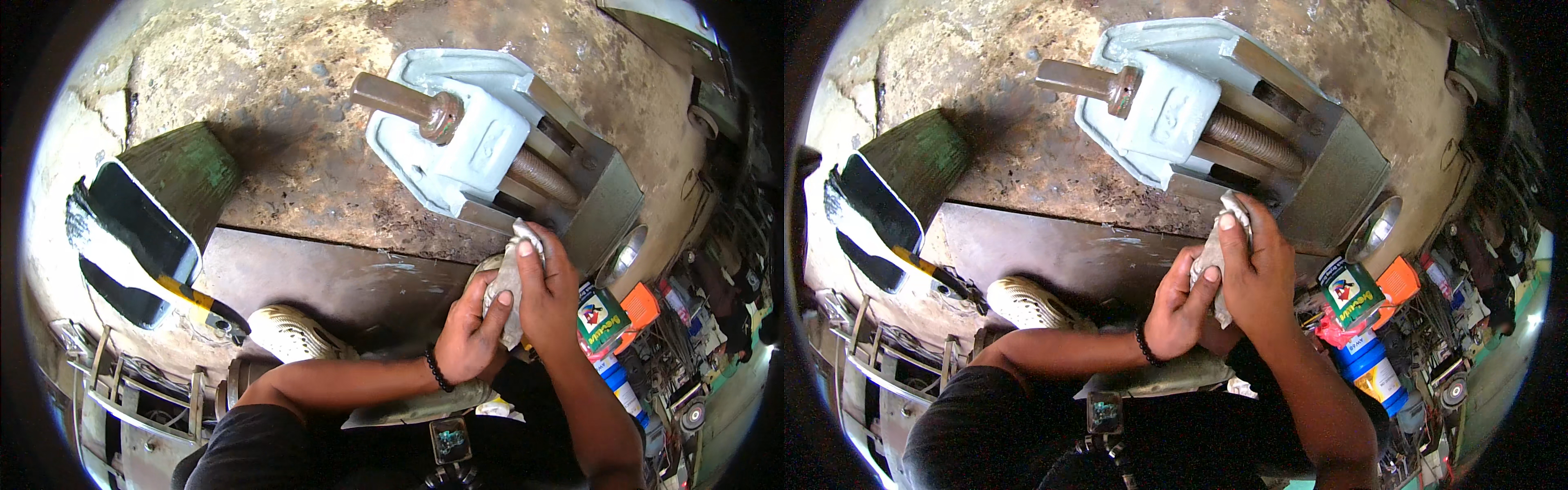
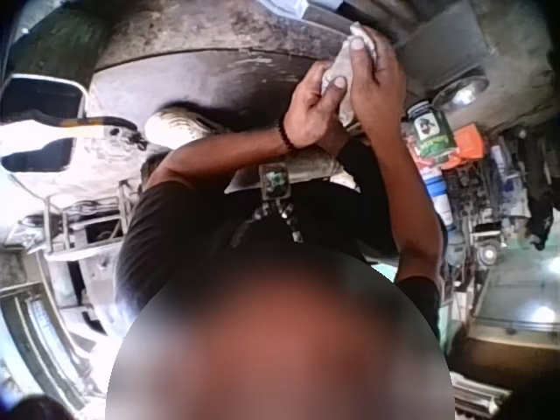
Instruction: The person cleans a metal vise using a cloth and a paintbrush. They wipe the vise with a cloth, apply a liquid from a container with a paintbrush, and continue wiping to remove residue.
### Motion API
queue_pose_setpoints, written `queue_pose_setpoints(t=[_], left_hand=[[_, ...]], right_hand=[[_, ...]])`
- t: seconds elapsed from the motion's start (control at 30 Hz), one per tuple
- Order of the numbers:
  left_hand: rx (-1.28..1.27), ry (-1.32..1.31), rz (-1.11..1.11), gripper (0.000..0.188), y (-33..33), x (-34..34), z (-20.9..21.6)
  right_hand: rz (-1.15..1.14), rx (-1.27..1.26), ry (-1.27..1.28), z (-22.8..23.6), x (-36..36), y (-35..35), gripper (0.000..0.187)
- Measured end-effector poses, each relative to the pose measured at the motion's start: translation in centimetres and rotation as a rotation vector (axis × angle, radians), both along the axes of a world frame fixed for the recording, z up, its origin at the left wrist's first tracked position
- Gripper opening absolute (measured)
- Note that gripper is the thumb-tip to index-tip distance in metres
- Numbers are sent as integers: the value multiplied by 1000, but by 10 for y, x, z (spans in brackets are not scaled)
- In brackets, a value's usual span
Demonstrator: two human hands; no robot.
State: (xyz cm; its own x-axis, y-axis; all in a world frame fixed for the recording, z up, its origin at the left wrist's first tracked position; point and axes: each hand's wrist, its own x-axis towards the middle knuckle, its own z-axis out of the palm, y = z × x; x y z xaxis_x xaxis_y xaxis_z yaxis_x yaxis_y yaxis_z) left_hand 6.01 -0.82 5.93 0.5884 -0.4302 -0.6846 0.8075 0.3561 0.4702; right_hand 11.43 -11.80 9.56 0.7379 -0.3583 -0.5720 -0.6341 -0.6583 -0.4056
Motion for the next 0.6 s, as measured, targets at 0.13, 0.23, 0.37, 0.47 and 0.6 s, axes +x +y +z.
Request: queue_pose_setpoints(t=[0.13, 0.23, 0.37, 0.47, 0.6], left_hand=[[-67, 94, 120, 30, 4, -3, -16], [-169, 189, 106, 24, 11, -4, -27], [-157, 53, 95, 21, 24, -4, -33], [-173, 44, 74, 42, 32, -5, -35], [-49, -252, -72, 28, 32, -8, -28]], right_hand=[[-50, 21, -37, -10, 0, 5, 27], [89, 57, 4, -16, -1, 4, 25], [-263, 441, -8, -23, -17, -4, 20], [-300, 757, -74, -16, -32, -15, 21], [-92, 646, 59, 4, -43, -30, 27]])
